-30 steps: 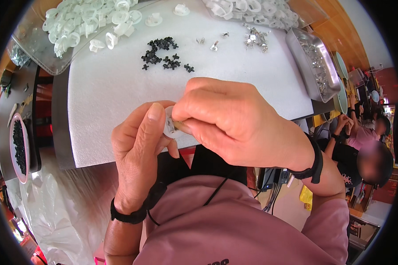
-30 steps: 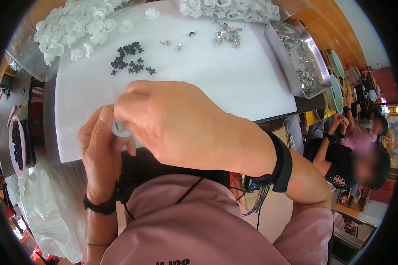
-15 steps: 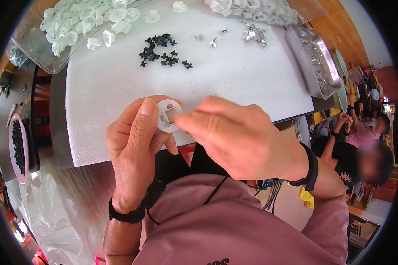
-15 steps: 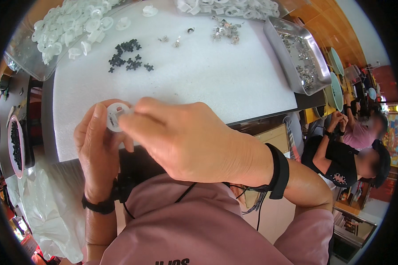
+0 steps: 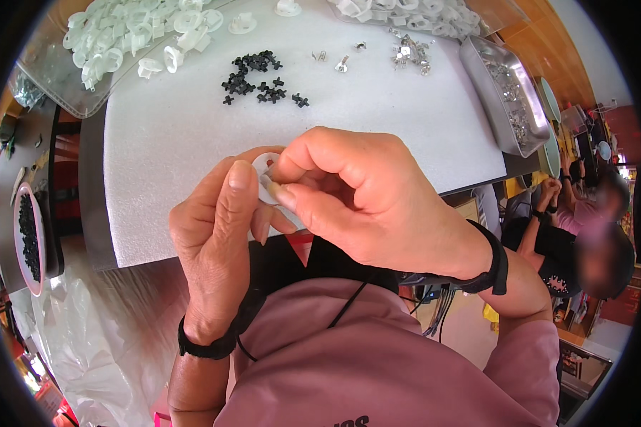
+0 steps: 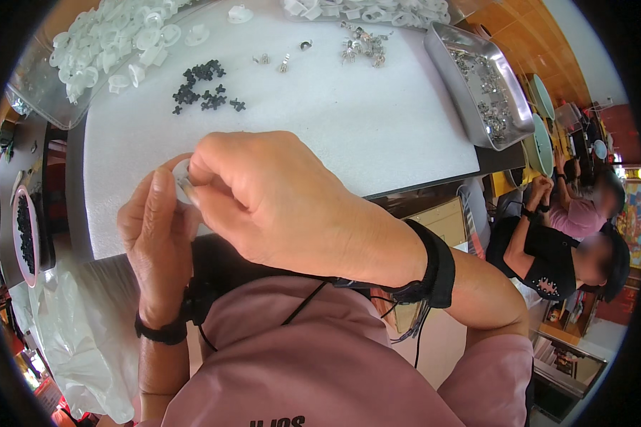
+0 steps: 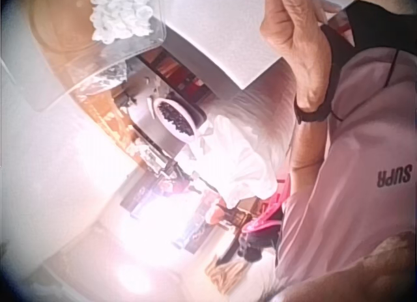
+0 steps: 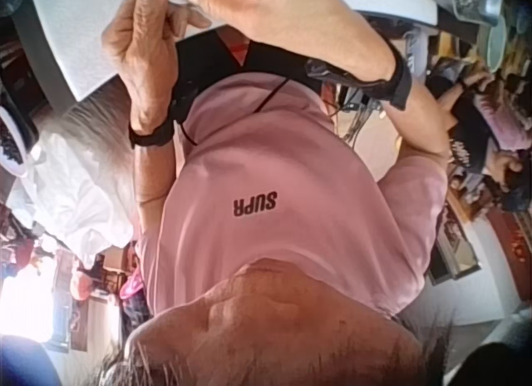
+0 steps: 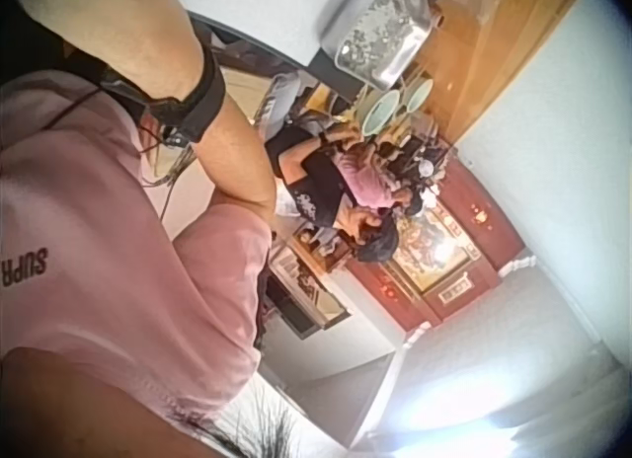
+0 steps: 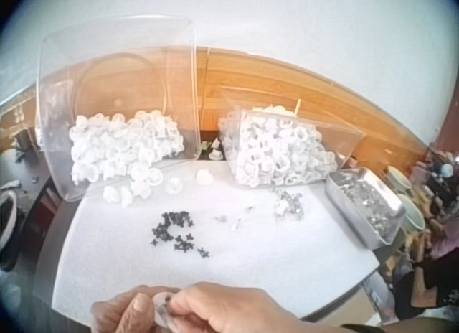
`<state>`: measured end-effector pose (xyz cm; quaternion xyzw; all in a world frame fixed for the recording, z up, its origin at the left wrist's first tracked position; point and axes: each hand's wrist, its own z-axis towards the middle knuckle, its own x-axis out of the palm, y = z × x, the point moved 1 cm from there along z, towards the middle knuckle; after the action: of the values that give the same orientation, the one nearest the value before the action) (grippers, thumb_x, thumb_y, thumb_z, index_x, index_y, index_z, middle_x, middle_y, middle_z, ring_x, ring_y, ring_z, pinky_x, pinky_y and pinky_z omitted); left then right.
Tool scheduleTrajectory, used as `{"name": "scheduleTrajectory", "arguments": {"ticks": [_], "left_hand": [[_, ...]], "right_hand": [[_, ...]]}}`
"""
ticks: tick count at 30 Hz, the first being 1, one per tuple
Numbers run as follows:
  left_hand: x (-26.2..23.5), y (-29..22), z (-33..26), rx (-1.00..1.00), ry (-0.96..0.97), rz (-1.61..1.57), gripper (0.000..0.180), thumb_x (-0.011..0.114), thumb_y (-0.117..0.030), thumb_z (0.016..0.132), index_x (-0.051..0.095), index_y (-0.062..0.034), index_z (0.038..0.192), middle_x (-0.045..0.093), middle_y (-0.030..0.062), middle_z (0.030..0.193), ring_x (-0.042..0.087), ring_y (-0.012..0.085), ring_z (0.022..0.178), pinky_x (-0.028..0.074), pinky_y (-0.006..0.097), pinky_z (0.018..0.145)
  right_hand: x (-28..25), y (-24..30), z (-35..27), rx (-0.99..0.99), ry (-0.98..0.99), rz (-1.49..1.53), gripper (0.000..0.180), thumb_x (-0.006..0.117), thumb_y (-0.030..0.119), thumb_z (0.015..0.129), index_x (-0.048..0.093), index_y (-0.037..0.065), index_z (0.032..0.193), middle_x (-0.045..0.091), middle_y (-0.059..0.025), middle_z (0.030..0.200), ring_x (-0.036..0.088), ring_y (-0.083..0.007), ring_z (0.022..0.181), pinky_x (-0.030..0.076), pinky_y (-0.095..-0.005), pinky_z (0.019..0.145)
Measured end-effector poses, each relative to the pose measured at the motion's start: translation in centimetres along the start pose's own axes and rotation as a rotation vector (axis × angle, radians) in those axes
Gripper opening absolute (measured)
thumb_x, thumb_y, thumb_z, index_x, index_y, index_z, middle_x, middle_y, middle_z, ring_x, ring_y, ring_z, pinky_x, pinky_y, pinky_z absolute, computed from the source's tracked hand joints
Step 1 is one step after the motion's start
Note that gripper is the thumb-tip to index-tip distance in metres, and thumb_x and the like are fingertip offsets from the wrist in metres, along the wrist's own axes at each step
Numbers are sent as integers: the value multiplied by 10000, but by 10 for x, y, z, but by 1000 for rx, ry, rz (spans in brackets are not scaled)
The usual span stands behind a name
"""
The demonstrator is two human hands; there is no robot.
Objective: Manually assembling small plastic and metal components into a white circular housing.
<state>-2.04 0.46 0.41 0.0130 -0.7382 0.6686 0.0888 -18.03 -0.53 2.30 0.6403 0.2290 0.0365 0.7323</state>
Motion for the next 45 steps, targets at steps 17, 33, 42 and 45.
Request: {"name": "scheduleTrajectory", "arguments": {"ticks": [17, 33, 42, 45], "left_hand": [[1, 6, 0, 86, -37, 115, 361, 489, -281, 999, 662, 32, 1043, 612, 27, 751, 521, 47, 592, 352, 191, 503], [2, 10, 0, 124, -34, 168, 334, 511, -257, 988, 670, 31, 1039, 536, 3, 726, 453, 42, 577, 333, 204, 506], [0, 7, -1, 110, 4, 248, 323, 490, -235, 993, 667, 35, 1012, 545, 4, 734, 444, 46, 583, 335, 210, 517], [0, 2, -3, 54, 26, 110, 353, 454, -256, 1006, 656, 33, 1009, 577, 13, 742, 484, 53, 592, 343, 207, 523]], "right_hand": [[7, -3, 1, -162, -89, -170, 76, 531, -78, 861, 539, -9, 893, 524, 12, 662, 453, -28, 578, 376, -211, 486], [6, -7, -1, 51, -14, 25, 78, 492, -77, 870, 490, 1, 865, 500, 5, 694, 428, -26, 606, 365, -212, 493], [6, -6, -6, 7, 0, -21, 64, 494, -58, 886, 498, 4, 904, 545, -14, 702, 507, -39, 553, 390, -207, 465], [-5, -4, -11, 13, -18, 160, 71, 516, -21, 910, 519, -1, 978, 547, -2, 712, 498, -32, 552, 401, -192, 488]]}}
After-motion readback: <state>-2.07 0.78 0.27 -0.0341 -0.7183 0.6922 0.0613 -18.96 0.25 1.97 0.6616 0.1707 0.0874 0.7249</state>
